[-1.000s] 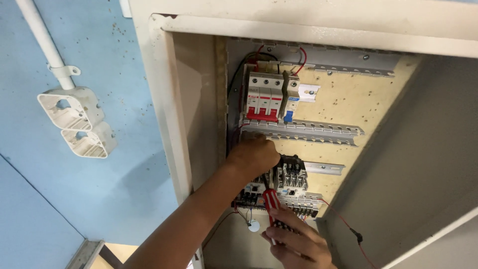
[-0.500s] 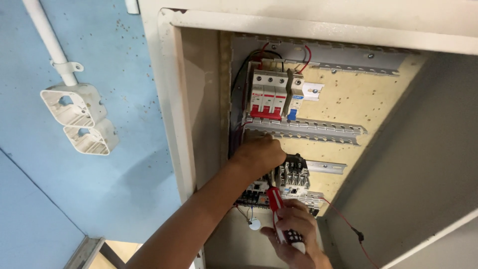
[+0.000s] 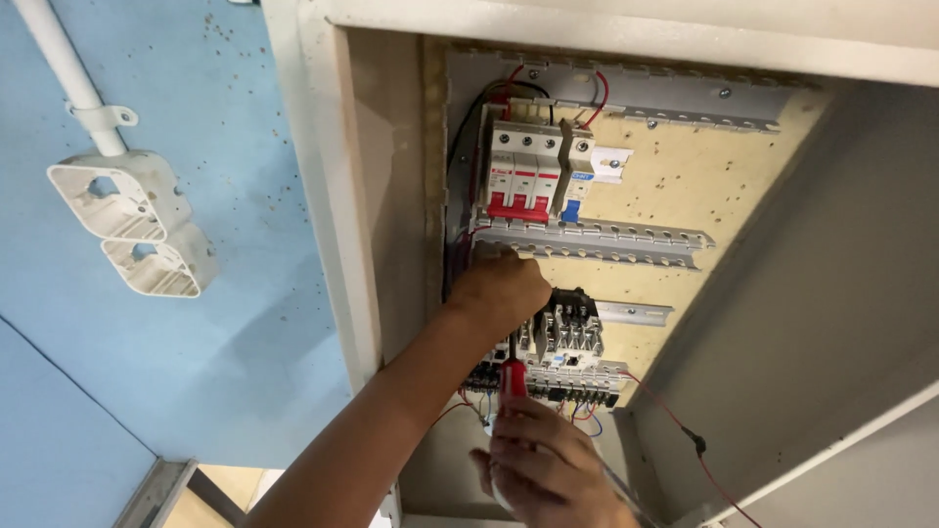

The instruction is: Connecting various colored wires to components inside an electrical control panel using a screwdriver.

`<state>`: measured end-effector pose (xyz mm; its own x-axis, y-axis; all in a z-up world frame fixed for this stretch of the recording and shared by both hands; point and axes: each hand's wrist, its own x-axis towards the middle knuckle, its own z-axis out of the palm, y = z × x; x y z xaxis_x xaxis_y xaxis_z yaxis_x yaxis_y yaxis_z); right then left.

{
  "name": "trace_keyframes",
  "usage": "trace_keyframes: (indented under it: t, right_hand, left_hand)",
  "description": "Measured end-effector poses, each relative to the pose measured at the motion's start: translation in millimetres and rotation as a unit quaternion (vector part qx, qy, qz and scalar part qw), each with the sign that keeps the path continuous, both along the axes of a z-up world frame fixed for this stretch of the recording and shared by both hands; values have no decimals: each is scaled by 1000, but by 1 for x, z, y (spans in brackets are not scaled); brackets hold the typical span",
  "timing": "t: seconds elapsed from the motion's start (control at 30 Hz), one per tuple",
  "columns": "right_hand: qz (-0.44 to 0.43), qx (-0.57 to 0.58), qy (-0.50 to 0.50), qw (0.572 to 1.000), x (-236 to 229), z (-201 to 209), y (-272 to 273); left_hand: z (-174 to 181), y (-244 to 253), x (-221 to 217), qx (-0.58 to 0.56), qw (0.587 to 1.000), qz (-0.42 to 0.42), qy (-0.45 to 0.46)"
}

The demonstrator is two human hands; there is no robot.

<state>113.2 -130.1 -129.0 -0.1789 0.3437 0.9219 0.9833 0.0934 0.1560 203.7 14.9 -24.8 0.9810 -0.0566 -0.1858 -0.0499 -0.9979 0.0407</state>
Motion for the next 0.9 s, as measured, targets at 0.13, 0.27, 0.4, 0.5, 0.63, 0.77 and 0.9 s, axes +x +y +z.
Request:
trace_keyframes:
  t: [0.13, 0.27, 0.4, 0.5, 0.63, 0.77, 0.9]
  right_hand:
    - [19, 44, 7, 999, 10, -4, 10]
    - [58, 80, 54, 994, 4, 13, 17]
    - [62, 32, 32, 997, 17, -9, -9]
    - [-13, -138, 168, 976, -8, 11, -22]
    - [4, -79, -21, 997, 9, 24, -6]
    - [91, -47, 108, 989, 8, 30, 5]
    - [87, 136, -17, 987, 25, 17, 20]
  left_hand:
    - [-11, 5, 5, 106, 990, -85, -44]
    - [0, 3, -4, -1, 1000, -13, -25]
    - [4, 2, -8, -161, 981, 103, -20]
    - [0, 4, -9, 84, 993, -72, -34]
    - [2, 4, -8, 66, 995, -61, -44]
    - [-15, 7, 4, 201, 967, -127, -90]
    - [-1, 4, 3, -153, 982, 106, -28]
